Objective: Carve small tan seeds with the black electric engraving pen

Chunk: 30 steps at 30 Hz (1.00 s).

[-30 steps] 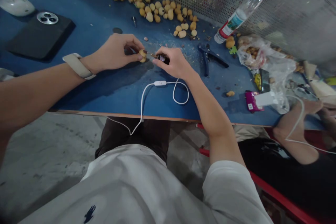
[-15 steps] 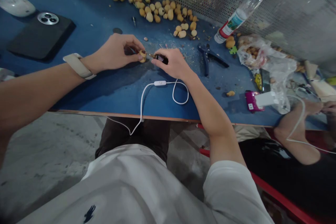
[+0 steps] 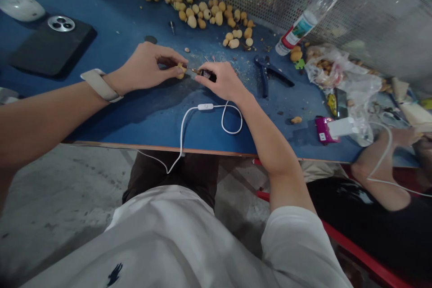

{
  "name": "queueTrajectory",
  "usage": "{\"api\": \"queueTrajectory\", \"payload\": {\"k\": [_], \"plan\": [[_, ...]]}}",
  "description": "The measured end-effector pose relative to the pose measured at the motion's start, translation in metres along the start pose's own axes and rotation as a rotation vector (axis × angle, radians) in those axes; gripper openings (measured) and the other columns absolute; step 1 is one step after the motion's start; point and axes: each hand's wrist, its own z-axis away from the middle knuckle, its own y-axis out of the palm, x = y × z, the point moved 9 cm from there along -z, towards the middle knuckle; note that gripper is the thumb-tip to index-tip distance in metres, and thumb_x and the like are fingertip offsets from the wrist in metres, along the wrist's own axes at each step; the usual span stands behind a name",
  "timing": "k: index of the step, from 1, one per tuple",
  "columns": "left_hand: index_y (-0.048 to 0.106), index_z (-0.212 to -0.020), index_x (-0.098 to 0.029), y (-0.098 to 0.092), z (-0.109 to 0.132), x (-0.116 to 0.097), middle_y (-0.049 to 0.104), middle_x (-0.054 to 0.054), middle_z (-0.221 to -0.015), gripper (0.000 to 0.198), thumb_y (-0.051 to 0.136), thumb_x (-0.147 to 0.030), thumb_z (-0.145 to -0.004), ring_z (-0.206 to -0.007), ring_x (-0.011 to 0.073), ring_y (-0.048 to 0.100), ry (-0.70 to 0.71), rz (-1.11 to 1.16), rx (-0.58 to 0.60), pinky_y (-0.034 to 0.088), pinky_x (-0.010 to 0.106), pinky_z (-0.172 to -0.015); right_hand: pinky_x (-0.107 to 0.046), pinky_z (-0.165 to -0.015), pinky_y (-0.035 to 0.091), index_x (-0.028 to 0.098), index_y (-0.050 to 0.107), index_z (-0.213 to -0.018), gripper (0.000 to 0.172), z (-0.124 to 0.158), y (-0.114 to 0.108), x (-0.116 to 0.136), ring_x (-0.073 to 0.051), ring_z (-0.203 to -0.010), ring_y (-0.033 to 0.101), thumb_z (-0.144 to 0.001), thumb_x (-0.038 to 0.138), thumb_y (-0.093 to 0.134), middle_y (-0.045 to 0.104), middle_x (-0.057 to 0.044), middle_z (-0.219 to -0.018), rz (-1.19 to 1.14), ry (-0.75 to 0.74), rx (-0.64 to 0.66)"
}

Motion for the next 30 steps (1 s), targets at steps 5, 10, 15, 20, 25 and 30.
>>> {"api": "queueTrajectory", "payload": {"k": [5,10,15,20,25,30], "plan": [[0.097,-0.149,-0.034,-0.002,-0.001,0.001,0.099,0.010,-0.119,0.067,0.077,-0.088,-0.114,-0.120,0.0432,0.091,0.018,0.004,-0.011,0.079,0.061,-0.108,-0.056,-0.108,0.067,0.028,0.091,-0.136,0.057,0.000,0.001,0.000,-0.038,-0.110,0.080,-0.121,0.081,0.074,0.088,-0.014,-0.114,0.009,0.010,0.009],[0.089,-0.168,-0.037,0.002,-0.003,0.010,0.098,0.001,-0.113,0.084,0.064,-0.098,-0.117,-0.135,0.0405,0.078,-0.025,-0.035,0.059,0.069,0.063,-0.124,-0.055,-0.108,0.068,0.029,0.090,-0.136,0.060,0.000,0.001,-0.001,-0.038,-0.110,0.080,-0.122,0.085,0.070,0.087,-0.013,-0.114,0.012,0.009,-0.004],[0.081,-0.175,-0.031,0.006,-0.002,0.009,0.096,0.001,-0.121,0.090,0.057,-0.097,-0.120,-0.137,0.0380,0.071,-0.051,-0.060,0.108,0.061,0.067,-0.127,-0.057,-0.108,0.068,0.029,0.091,-0.133,0.061,0.000,0.000,-0.001,-0.037,-0.106,0.078,-0.120,0.086,0.072,0.089,-0.013,-0.112,-0.003,0.019,-0.008],[0.074,-0.166,-0.037,0.009,-0.004,0.005,0.092,0.001,-0.114,0.084,0.055,-0.103,-0.117,-0.139,0.0354,0.073,-0.009,-0.010,0.106,0.061,0.065,-0.123,-0.056,-0.111,0.066,0.029,0.090,-0.132,0.058,-0.001,0.000,0.000,-0.038,-0.110,0.079,-0.121,0.083,0.072,0.086,-0.012,-0.110,0.004,0.019,-0.009],[0.063,-0.169,-0.035,0.014,-0.001,0.005,0.090,-0.002,-0.123,0.090,0.039,-0.108,-0.123,-0.144,0.0303,0.063,0.002,-0.027,0.203,0.053,0.064,-0.126,-0.054,-0.110,0.066,0.029,0.088,-0.134,0.058,-0.001,0.000,0.001,-0.038,-0.114,0.080,-0.123,0.083,0.071,0.085,-0.012,-0.110,0.011,0.021,0.001],[0.071,-0.151,-0.032,0.008,-0.003,0.005,0.092,-0.001,-0.130,0.084,0.059,-0.108,-0.118,-0.132,0.0288,0.073,-0.015,0.047,0.125,0.062,0.063,-0.125,-0.054,-0.110,0.067,0.028,0.088,-0.134,0.060,-0.001,0.003,-0.005,-0.037,-0.110,0.080,-0.123,0.085,0.069,0.086,-0.012,-0.112,0.021,-0.003,-0.009]]}}
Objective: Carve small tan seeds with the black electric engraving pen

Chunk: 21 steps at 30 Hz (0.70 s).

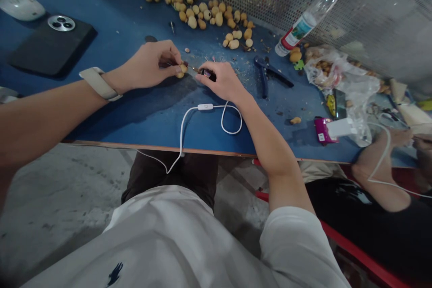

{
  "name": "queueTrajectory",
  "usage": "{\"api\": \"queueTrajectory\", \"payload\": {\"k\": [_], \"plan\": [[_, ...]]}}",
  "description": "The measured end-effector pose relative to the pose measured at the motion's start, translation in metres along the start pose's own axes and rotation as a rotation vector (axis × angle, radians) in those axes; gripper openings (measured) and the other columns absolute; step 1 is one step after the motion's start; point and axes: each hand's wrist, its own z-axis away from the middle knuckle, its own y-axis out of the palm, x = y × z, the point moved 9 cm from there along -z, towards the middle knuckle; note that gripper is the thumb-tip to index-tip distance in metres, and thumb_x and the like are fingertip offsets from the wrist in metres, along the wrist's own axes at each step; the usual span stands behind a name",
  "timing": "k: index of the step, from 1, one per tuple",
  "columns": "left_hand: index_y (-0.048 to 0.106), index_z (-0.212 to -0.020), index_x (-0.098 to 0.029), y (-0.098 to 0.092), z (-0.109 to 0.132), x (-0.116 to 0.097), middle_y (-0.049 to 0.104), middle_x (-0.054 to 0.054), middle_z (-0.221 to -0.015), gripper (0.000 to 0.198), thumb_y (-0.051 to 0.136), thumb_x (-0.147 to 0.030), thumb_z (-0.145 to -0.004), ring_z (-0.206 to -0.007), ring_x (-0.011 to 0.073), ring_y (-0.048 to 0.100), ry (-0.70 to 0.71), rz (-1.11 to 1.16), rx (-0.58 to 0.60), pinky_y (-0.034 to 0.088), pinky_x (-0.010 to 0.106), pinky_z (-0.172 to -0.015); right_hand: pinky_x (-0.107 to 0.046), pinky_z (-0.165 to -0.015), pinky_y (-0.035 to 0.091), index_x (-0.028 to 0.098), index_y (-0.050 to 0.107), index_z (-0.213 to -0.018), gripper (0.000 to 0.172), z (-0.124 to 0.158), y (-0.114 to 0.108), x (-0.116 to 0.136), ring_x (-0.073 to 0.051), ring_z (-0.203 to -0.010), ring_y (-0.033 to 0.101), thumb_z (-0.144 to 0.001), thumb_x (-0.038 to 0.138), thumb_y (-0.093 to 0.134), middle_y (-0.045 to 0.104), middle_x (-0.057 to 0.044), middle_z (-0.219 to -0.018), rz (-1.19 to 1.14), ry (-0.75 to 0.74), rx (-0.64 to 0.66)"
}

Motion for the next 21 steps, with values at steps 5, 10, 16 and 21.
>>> {"api": "queueTrajectory", "payload": {"k": [5,10,16,21], "plan": [[0.077,-0.138,-0.037,-0.003,-0.002,0.007,0.096,0.002,-0.125,0.083,0.073,-0.114,-0.107,-0.132,0.0327,0.080,-0.012,0.061,-0.104,0.068,0.063,-0.126,-0.055,-0.109,0.068,0.027,0.090,-0.129,0.063,-0.001,0.001,-0.004,-0.035,-0.105,0.079,-0.123,0.085,0.069,0.086,-0.011,-0.108,-0.011,-0.041,-0.030],[0.077,-0.137,-0.035,-0.003,-0.003,0.012,0.097,0.002,-0.130,0.082,0.076,-0.112,-0.110,-0.129,0.0301,0.082,0.017,0.062,-0.111,0.070,0.062,-0.127,-0.055,-0.107,0.068,0.026,0.090,-0.126,0.057,-0.001,0.000,-0.004,-0.034,-0.102,0.078,-0.124,0.080,0.071,0.087,-0.011,-0.108,-0.010,-0.028,-0.032],[0.077,-0.137,-0.036,-0.005,-0.004,0.014,0.097,-0.001,-0.119,0.079,0.077,-0.110,-0.111,-0.128,0.0289,0.080,0.067,0.062,-0.117,0.069,0.060,-0.124,-0.053,-0.104,0.068,0.026,0.090,-0.126,0.053,-0.001,0.000,-0.004,-0.032,-0.099,0.077,-0.124,0.077,0.073,0.086,-0.011,-0.107,-0.006,-0.037,-0.028],[0.078,-0.147,-0.038,-0.003,-0.004,0.017,0.098,-0.004,-0.121,0.084,0.073,-0.113,-0.110,-0.133,0.0299,0.077,0.057,0.066,-0.091,0.064,0.061,-0.127,-0.055,-0.102,0.069,0.026,0.089,-0.126,0.060,0.000,0.000,-0.003,-0.033,-0.097,0.075,-0.124,0.083,0.069,0.084,-0.011,-0.103,-0.013,-0.048,-0.029]]}}
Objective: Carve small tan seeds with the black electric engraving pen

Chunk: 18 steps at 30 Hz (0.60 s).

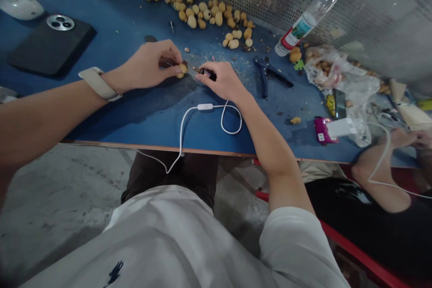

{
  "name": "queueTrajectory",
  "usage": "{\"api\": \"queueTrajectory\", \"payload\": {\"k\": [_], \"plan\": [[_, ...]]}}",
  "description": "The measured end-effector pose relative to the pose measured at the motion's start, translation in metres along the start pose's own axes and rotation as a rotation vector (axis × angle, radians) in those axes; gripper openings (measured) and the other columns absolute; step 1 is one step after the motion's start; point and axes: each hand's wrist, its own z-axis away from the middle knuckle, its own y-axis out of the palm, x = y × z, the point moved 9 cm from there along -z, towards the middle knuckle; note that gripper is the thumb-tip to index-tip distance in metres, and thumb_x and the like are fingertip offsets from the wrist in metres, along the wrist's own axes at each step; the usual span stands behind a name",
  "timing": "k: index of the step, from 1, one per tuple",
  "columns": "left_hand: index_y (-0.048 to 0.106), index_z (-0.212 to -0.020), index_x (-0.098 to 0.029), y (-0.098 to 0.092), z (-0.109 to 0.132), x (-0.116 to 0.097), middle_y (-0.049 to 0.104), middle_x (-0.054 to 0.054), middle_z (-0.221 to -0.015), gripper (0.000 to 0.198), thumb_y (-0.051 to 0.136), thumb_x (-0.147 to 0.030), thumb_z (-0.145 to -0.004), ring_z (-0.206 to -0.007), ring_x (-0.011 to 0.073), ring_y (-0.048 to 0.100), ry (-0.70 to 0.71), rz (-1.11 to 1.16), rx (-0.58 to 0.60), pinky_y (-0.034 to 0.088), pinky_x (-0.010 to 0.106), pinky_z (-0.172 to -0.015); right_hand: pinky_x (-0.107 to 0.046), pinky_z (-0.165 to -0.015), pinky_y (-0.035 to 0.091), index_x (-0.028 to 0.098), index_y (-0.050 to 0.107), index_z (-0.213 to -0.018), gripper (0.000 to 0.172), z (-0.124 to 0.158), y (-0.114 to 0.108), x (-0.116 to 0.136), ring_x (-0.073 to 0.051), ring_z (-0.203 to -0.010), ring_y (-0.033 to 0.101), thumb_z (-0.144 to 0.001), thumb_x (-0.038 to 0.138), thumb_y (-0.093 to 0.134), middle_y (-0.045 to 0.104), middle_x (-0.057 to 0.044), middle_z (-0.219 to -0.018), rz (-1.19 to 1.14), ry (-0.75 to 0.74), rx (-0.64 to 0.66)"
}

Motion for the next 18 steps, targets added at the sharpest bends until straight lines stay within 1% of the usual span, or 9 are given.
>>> {"api": "queueTrajectory", "payload": {"k": [3,7,9,11,12,14,16,18], "plan": [[0.077,-0.140,-0.037,-0.0017,0.0009,-0.0033,0.098,-0.001,-0.133,0.081,0.071,-0.113,-0.111,-0.126,0.0283,0.079,-0.007,-0.051,-0.020,0.067,0.060,-0.121,-0.054,-0.100,0.069,0.027,0.089,-0.125,0.060,-0.0001,0.0001,-0.0009,-0.033,-0.097,0.075,-0.124,0.083,0.069,0.083,-0.010,-0.101,0.003,-0.013,0.002],[0.077,-0.142,-0.037,-0.0010,0.0014,-0.0076,0.098,-0.003,-0.124,0.081,0.065,-0.112,-0.113,-0.127,0.0280,0.080,-0.019,-0.091,-0.021,0.069,0.059,-0.120,-0.053,-0.100,0.069,0.027,0.089,-0.125,0.058,-0.0001,0.0003,-0.0031,-0.033,-0.097,0.076,-0.124,0.082,0.069,0.083,-0.010,-0.102,0.017,-0.023,-0.004],[0.079,-0.137,-0.037,-0.0019,0.0012,-0.0098,0.097,0.000,-0.123,0.078,0.067,-0.110,-0.111,-0.125,0.0295,0.082,-0.008,-0.101,-0.039,0.071,0.059,-0.118,-0.053,-0.100,0.069,0.028,0.089,-0.125,0.059,0.0001,0.0008,-0.0032,-0.033,-0.097,0.076,-0.125,0.083,0.068,0.083,-0.010,-0.102,0.022,-0.026,-0.004],[0.079,-0.131,-0.037,-0.0029,0.0010,-0.0106,0.097,0.002,-0.128,0.074,0.070,-0.107,-0.110,-0.122,0.0299,0.083,0.005,-0.107,-0.059,0.073,0.059,-0.115,-0.053,-0.100,0.069,0.028,0.088,-0.125,0.058,0.0005,0.0007,-0.0024,-0.033,-0.097,0.076,-0.125,0.082,0.068,0.082,-0.010,-0.101,0.022,-0.026,-0.006],[0.079,-0.131,-0.037,-0.0028,0.0010,-0.0100,0.096,0.002,-0.130,0.072,0.070,-0.105,-0.111,-0.121,0.0294,0.083,0.008,-0.106,-0.059,0.073,0.058,-0.115,-0.053,-0.099,0.069,0.028,0.088,-0.125,0.058,0.0006,0.0003,-0.0020,-0.032,-0.096,0.075,-0.124,0.082,0.068,0.081,-0.009,-0.100,0.019,-0.023,-0.009],[0.078,-0.138,-0.037,-0.0013,0.0011,-0.0072,0.097,0.001,-0.131,0.069,0.068,-0.101,-0.115,-0.123,0.0288,0.082,0.007,-0.097,-0.040,0.072,0.058,-0.119,-0.053,-0.099,0.068,0.027,0.089,-0.123,0.057,0.0007,-0.0004,-0.0012,-0.032,-0.095,0.074,-0.123,0.081,0.070,0.080,-0.009,-0.098,0.008,-0.014,-0.009],[0.077,-0.147,-0.037,0.0007,0.0011,-0.0042,0.097,0.001,-0.131,0.066,0.068,-0.096,-0.118,-0.129,0.0302,0.080,0.006,-0.093,-0.010,0.069,0.060,-0.122,-0.053,-0.098,0.068,0.026,0.089,-0.122,0.058,0.0006,-0.0008,-0.0002,-0.031,-0.093,0.072,-0.122,0.082,0.072,0.078,-0.008,-0.096,-0.007,-0.010,-0.002],[0.077,-0.148,-0.038,0.0010,0.0010,-0.0023,0.096,0.001,-0.128,0.063,0.070,-0.093,-0.119,-0.132,0.0318,0.080,0.011,-0.092,-0.002,0.068,0.061,-0.122,-0.053,-0.098,0.067,0.027,0.089,-0.122,0.058,0.0005,-0.0013,0.0005,-0.030,-0.093,0.071,-0.121,0.083,0.073,0.078,-0.008,-0.095,-0.015,-0.006,0.003]]}}
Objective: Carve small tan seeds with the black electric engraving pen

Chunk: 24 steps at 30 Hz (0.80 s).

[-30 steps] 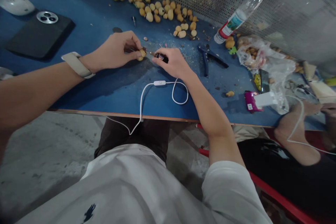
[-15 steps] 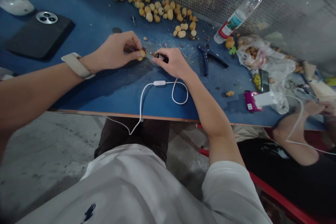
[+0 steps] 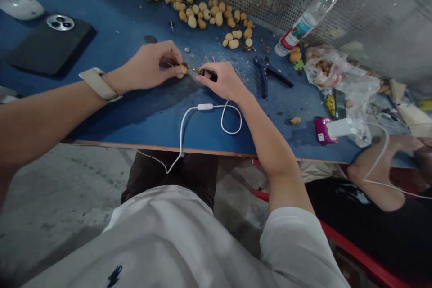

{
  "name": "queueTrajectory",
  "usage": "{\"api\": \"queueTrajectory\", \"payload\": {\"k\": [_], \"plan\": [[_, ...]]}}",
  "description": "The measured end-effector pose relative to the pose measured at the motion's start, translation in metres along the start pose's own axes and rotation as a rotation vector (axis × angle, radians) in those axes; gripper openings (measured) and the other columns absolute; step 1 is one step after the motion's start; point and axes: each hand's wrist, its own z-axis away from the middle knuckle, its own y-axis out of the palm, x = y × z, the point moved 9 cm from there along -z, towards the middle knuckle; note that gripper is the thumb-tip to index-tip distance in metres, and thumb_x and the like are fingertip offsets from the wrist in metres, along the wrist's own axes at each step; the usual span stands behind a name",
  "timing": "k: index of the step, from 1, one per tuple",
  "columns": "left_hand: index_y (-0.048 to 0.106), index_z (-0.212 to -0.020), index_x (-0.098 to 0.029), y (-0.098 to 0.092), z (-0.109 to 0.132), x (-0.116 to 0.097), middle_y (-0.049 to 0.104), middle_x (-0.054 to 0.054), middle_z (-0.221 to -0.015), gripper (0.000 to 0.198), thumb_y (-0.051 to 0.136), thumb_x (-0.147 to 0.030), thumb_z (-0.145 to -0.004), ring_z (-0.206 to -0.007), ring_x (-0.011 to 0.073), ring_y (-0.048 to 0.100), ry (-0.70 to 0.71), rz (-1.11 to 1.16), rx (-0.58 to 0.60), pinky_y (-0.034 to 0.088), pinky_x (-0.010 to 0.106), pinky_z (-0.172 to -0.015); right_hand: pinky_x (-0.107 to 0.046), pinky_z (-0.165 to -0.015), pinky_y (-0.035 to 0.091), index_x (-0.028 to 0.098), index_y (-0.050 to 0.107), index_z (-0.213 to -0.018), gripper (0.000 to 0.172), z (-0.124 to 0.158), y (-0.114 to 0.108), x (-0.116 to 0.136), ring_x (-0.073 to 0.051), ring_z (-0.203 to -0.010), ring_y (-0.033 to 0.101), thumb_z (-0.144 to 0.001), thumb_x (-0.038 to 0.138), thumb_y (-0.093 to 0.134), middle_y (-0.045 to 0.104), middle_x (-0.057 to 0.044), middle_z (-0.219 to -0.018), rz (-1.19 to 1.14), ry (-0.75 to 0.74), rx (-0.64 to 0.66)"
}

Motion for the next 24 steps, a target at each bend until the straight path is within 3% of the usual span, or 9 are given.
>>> {"api": "queueTrajectory", "payload": {"k": [7,14,19,24], "plan": [[0.080,-0.134,-0.040,0.001,-0.002,0.000,0.095,0.002,-0.122,0.061,0.078,-0.097,-0.110,-0.127,0.0354,0.083,0.004,0.065,-0.049,0.070,0.064,-0.119,-0.053,-0.099,0.066,0.026,0.088,-0.121,0.048,0.001,-0.001,0.000,-0.031,-0.095,0.073,-0.123,0.071,0.074,0.081,-0.010,-0.101,0.028,0.021,0.022],[0.080,-0.148,-0.041,0.004,0.000,0.002,0.095,0.000,-0.115,0.080,0.073,-0.109,-0.108,-0.144,0.0366,0.073,-0.039,0.091,0.000,0.062,0.067,-0.132,-0.054,-0.096,0.067,0.028,0.089,-0.124,0.052,0.002,-0.004,0.003,-0.033,-0.095,0.074,-0.122,0.078,0.072,0.081,-0.010,-0.098,0.033,0.021,0.026],[0.079,-0.155,-0.041,0.000,0.003,-0.007,0.097,-0.001,-0.123,0.075,0.073,-0.103,-0.113,-0.147,0.0360,0.075,-0.024,0.060,0.032,0.062,0.066,-0.133,-0.053,-0.094,0.068,0.029,0.090,-0.127,0.056,0.002,-0.005,0.004,-0.033,-0.093,0.074,-0.121,0.082,0.072,0.080,-0.010,-0.096,0.031,0.002,0.035],[0.082,-0.127,-0.036,-0.006,0.003,-0.016,0.096,0.006,-0.139,0.064,0.078,-0.098,-0.111,-0.131,0.0355,0.087,0.002,-0.017,-0.042,0.074,0.062,-0.117,-0.053,-0.094,0.068,0.029,0.090,-0.126,0.057,0.003,-0.005,0.003,-0.033,-0.092,0.074,-0.122,0.082,0.070,0.081,-0.010,-0.097,0.035,-0.018,0.023]]}}
